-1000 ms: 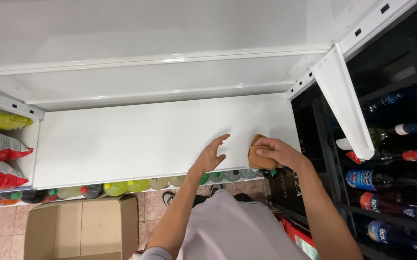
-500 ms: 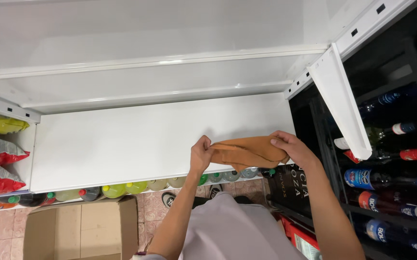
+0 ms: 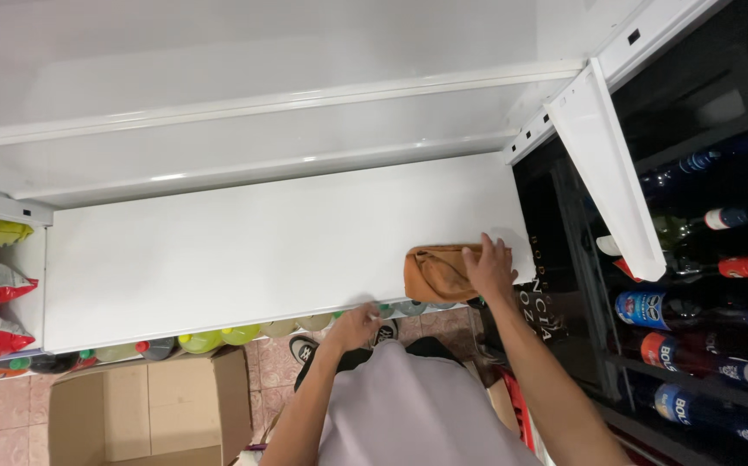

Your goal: The person wipes a white shelf with a cloth, then picks up a blue bottle from a shelf, wipes it with the cloth, and places it back. The person then picks up a red bottle and wipes it with the cloth.

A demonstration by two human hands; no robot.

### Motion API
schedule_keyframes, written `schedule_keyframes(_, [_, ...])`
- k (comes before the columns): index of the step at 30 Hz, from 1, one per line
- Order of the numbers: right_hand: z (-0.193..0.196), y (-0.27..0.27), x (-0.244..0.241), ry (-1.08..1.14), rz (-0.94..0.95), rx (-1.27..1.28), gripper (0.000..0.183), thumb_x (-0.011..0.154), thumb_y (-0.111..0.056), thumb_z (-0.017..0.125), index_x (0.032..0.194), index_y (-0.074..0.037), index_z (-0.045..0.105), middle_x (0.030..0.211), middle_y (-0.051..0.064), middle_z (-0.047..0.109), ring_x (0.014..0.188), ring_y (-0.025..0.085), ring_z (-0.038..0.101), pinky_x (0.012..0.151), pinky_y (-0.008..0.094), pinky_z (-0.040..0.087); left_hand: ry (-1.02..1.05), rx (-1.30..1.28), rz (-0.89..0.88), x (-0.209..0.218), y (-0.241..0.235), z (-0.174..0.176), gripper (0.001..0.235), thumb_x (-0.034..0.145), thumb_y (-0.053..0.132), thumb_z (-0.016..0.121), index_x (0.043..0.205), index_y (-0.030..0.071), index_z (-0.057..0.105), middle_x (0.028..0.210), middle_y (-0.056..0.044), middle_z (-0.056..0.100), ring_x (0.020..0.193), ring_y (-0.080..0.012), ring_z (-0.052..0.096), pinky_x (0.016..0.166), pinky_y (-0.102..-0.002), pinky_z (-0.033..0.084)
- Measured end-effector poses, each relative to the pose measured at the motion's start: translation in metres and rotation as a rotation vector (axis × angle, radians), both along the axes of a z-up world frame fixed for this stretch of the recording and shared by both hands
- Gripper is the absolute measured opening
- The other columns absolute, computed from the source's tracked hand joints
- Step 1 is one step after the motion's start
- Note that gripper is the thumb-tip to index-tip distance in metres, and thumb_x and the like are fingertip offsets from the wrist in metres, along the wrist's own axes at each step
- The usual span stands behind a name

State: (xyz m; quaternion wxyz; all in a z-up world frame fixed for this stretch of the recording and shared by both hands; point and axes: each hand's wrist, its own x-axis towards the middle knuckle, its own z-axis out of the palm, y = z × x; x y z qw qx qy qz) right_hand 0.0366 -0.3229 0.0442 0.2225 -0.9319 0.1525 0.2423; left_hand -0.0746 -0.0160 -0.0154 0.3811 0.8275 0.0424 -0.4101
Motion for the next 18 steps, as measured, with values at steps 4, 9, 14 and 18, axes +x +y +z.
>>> schedule_keyframes(4, [0.026,0.055,-0.002,0.069,0.024,-0.069,0.076,0.106,-0.06,0.034,0.163,-0.01,0.025,0.166,0.029,0.016,0.152,0.054,0.016,0.114,0.079,0.018,0.056,0.109,-0.01,-0.033,0.026,0.003,0.04,0.097,0.052,0.053,0.13,0.034,0.066,0.126,-0.003,0.074,0.125,-0.0293,0.065,0.109,-0.044,0.049])
schedule_keyframes(9, [-0.015,0.027,0.002,-0.067,0.357,-0.173,0.051,0.11,-0.037,0.039,0.156,-0.015,0.037,0.149,0.018,0.047,0.144,0.039,0.039,0.115,0.077,0.019,0.093,-0.029,0.294,-0.022,0.027,0.031,0.044,0.098,0.048,0.056,0.134,0.026,0.068,0.131,-0.014,0.071,0.124,-0.034,0.066,0.108,-0.048,0.051])
schedule_keyframes(14, [-0.028,0.003,0.015,0.028,0.503,-0.352,0.047,0.101,-0.047,0.054,0.138,-0.018,0.046,0.136,0.011,0.056,0.134,0.031,0.05,0.113,0.067,0.028,-0.028,-0.082,0.286,0.027,-0.006,0.05,0.041,0.098,0.047,0.058,0.131,0.024,0.068,0.126,-0.013,0.073,0.12,-0.0333,0.068,0.104,-0.047,0.054])
schedule_keyframes(18, [-0.017,0.009,0.007,-0.107,0.664,-0.088,0.033,0.092,-0.033,0.063,0.112,-0.008,0.061,0.107,0.013,0.055,0.116,0.036,0.056,0.094,0.055,0.048,-0.305,-0.07,0.167,0.061,-0.039,0.077,0.065,0.093,0.024,0.065,0.151,0.01,0.04,0.143,-0.027,0.052,0.138,-0.0463,0.05,0.118,-0.057,0.041])
